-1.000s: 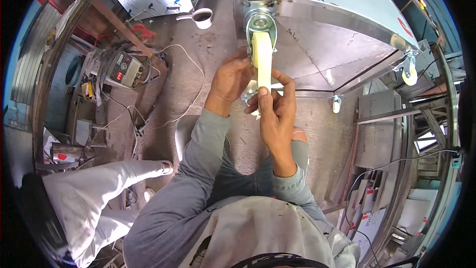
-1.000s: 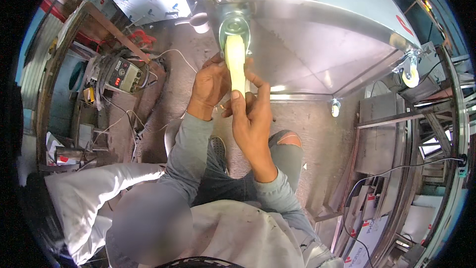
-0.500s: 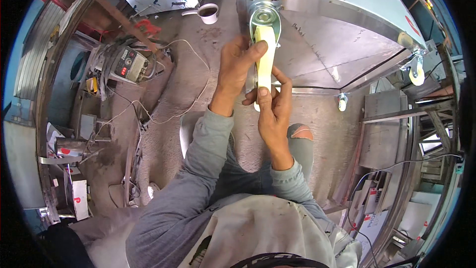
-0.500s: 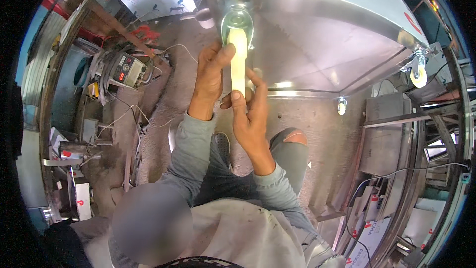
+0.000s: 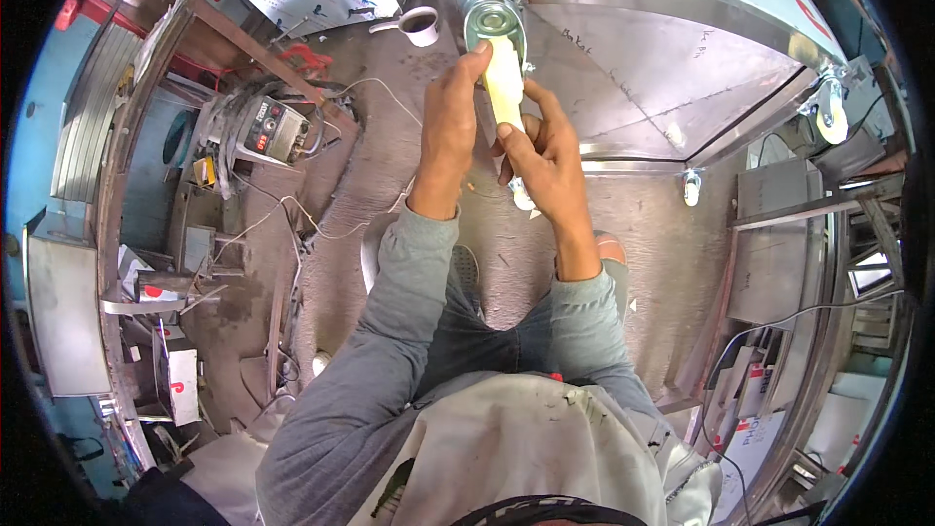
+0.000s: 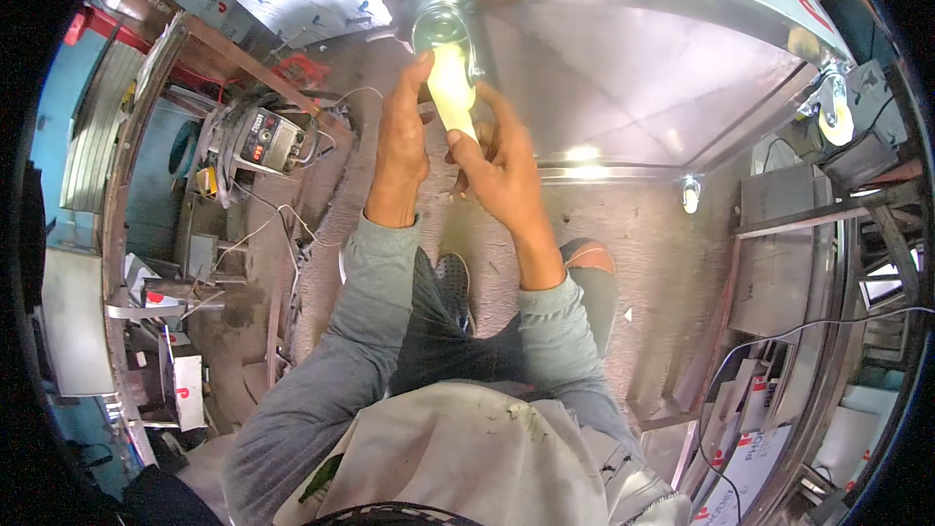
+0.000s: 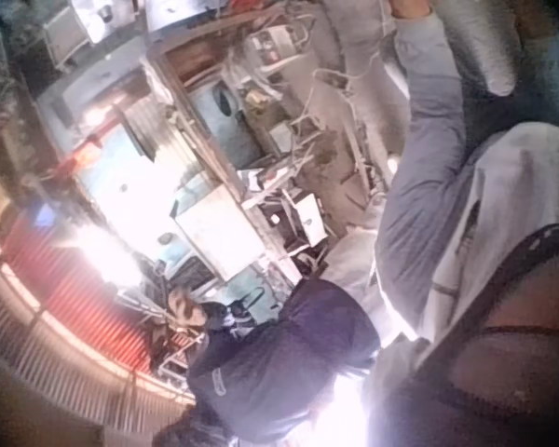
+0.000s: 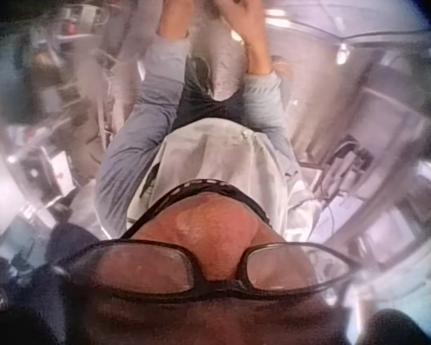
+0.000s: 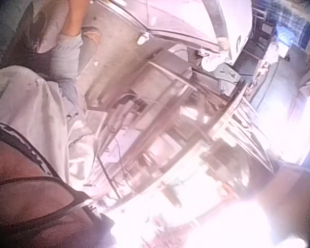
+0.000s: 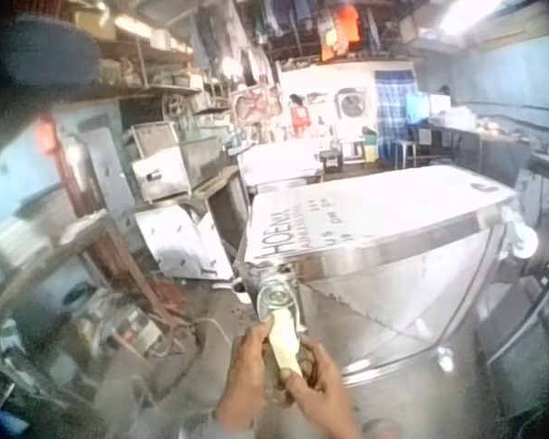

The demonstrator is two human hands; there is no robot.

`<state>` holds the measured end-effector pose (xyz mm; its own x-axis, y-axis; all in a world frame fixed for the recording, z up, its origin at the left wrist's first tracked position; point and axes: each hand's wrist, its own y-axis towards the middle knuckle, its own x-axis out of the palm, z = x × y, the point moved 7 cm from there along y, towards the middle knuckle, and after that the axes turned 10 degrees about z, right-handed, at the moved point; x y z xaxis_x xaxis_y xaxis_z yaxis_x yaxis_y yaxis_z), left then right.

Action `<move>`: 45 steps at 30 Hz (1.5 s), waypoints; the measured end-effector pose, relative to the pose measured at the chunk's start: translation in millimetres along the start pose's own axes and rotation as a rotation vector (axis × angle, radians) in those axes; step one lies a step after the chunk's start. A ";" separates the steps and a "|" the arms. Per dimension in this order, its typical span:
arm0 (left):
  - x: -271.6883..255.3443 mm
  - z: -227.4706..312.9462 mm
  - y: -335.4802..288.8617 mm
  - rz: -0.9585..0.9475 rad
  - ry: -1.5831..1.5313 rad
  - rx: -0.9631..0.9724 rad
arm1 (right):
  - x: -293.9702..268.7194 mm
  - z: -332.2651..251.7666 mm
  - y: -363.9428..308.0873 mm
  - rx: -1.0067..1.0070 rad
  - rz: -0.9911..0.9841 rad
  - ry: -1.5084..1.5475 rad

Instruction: Applying masking tape to align and secure stainless steel panels of a cabinet structure on casters.

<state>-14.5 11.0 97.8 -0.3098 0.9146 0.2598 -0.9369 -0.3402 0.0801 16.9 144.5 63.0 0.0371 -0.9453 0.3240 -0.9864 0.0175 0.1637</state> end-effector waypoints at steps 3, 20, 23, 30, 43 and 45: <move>-7.7 0.6 -3.2 0.054 0.100 0.007 | -1.1 -0.4 2.7 0.029 -0.009 -0.019; 52.8 110.8 -7.2 -1.014 1.199 1.174 | -23.6 -9.0 -14.1 0.038 -0.024 -0.001; 53.4 114.5 2.6 -1.037 1.121 1.124 | -38.9 -12.2 -27.9 -0.129 0.068 -0.345; 60.6 118.2 9.3 -1.026 1.116 1.047 | -46.6 -15.0 -35.6 -0.213 0.187 -0.485; 30.1 89.2 5.6 -0.837 0.940 1.096 | -31.5 6.1 11.9 -0.198 0.109 -0.267; 30.3 82.1 -10.7 -0.766 0.929 1.109 | -28.5 9.1 8.0 -0.217 0.109 -0.253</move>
<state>-0.5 24.3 183.8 -0.2237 0.6041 -0.7649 -0.4682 0.6217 0.6279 6.4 168.6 46.6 -0.1343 -0.9843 0.1142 -0.9243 0.1660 0.3437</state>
